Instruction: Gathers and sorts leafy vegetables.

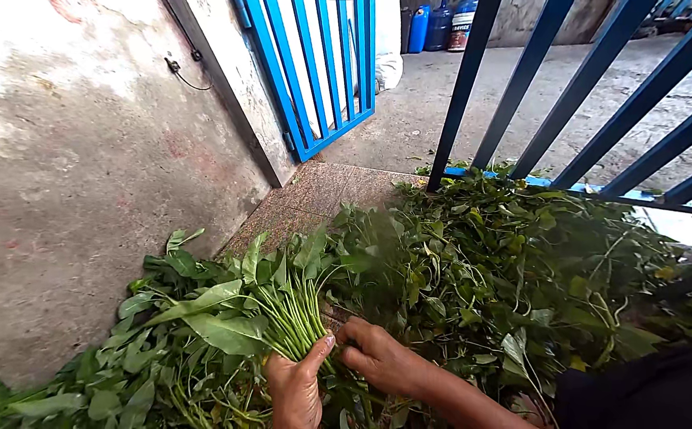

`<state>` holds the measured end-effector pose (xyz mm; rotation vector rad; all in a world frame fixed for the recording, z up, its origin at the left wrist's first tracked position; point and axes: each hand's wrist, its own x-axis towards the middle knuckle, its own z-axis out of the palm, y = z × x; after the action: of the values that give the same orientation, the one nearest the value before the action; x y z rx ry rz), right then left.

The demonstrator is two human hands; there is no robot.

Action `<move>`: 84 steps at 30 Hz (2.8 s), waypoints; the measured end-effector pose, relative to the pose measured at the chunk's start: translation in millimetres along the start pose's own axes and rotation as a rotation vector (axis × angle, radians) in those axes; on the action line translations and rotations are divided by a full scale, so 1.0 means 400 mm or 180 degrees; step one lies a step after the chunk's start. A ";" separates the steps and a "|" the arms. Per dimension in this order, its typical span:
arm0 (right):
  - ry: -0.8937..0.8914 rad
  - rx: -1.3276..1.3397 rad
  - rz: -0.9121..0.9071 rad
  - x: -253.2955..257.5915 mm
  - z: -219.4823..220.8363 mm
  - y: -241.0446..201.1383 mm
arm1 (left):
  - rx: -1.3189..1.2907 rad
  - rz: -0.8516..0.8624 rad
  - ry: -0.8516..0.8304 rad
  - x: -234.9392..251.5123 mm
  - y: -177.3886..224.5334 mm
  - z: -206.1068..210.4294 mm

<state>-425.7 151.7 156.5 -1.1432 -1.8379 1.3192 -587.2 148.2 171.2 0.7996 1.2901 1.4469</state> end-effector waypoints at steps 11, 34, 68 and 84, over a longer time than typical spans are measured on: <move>-0.0488 -0.1364 0.1378 -0.237 -0.043 0.153 | -0.0226 0.0393 0.1183 0.078 0.077 -0.132; 0.1183 -0.1859 -0.0463 -0.211 0.016 0.110 | -0.0348 0.0300 0.0716 0.055 0.059 -0.105; 0.1068 -0.0524 0.1920 -0.100 0.033 0.362 | -0.0875 0.0318 0.1094 0.083 0.102 -0.173; 0.2640 -0.1107 -0.0667 -0.069 0.122 0.185 | -0.0264 -0.0041 0.0835 0.035 0.025 -0.055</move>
<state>-432.1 116.3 71.1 -1.3514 -1.5012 0.3022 -614.1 155.5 174.0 0.5586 1.4163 1.6240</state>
